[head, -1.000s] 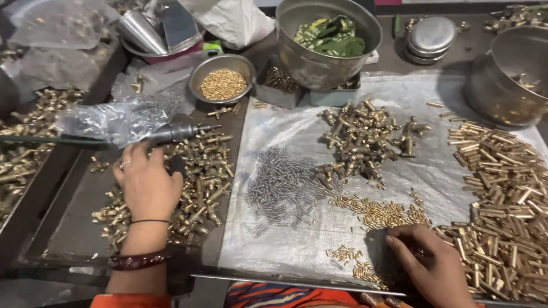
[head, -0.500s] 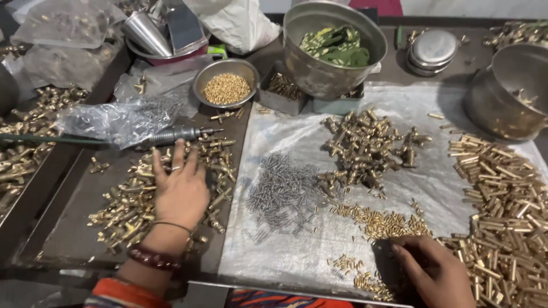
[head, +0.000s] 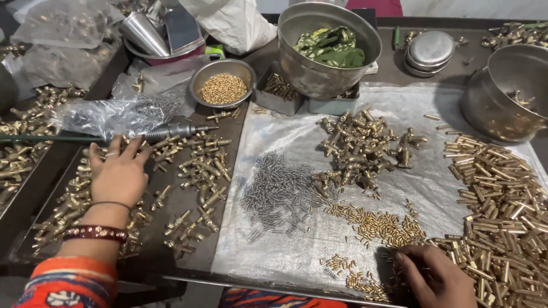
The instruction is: Sorting and inspecting small brass valve components and pins on a metal workbench.
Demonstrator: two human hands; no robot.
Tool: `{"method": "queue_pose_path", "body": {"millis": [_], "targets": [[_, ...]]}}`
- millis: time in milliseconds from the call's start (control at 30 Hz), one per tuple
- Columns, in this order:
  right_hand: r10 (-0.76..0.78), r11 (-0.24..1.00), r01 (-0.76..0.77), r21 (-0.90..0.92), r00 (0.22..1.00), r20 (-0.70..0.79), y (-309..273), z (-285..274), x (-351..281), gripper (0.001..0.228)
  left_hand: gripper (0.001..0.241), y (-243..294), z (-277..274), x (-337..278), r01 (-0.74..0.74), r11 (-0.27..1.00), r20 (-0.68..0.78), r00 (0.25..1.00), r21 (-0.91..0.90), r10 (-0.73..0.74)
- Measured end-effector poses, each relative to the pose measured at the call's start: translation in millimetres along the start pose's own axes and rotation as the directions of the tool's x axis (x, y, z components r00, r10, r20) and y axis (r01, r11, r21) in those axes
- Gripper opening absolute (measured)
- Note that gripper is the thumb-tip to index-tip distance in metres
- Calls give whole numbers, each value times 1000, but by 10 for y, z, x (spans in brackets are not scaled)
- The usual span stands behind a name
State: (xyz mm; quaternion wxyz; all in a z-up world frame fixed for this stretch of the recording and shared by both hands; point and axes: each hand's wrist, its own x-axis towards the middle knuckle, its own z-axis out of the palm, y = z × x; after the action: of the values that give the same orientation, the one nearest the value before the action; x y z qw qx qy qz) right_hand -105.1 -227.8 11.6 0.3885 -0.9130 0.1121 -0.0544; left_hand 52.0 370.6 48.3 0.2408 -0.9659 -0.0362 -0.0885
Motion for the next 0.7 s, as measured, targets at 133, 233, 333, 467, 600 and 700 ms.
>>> {"method": "queue_pose_path", "body": {"millis": [133,233,333,467,600,700], "targets": [[46,999,-46,-2,999,0,-82,0,40,20,58,488,-583,138,55,993,98,994,-106,-44],[98,995,-98,-6,995,-15,-36,52,18,21,55,1017,-742,185,-80,959,36,995,-270,93],[61,998,-60,19,997,-48,43,64,36,21,66,1500,-586,396,-233,877,-58,971,-420,230],[12,999,-10,41,999,-41,77,33,10,20,49,1643,-274,554,-113,883,-5,992,-456,125],[49,998,-48,43,998,-31,130,56,15,21,57,1331,-264,437,-201,901,-28,978,-385,206],[80,997,-80,6,996,-33,47,39,31,19,53,931,66,323,-231,924,-127,971,-304,201]]}}
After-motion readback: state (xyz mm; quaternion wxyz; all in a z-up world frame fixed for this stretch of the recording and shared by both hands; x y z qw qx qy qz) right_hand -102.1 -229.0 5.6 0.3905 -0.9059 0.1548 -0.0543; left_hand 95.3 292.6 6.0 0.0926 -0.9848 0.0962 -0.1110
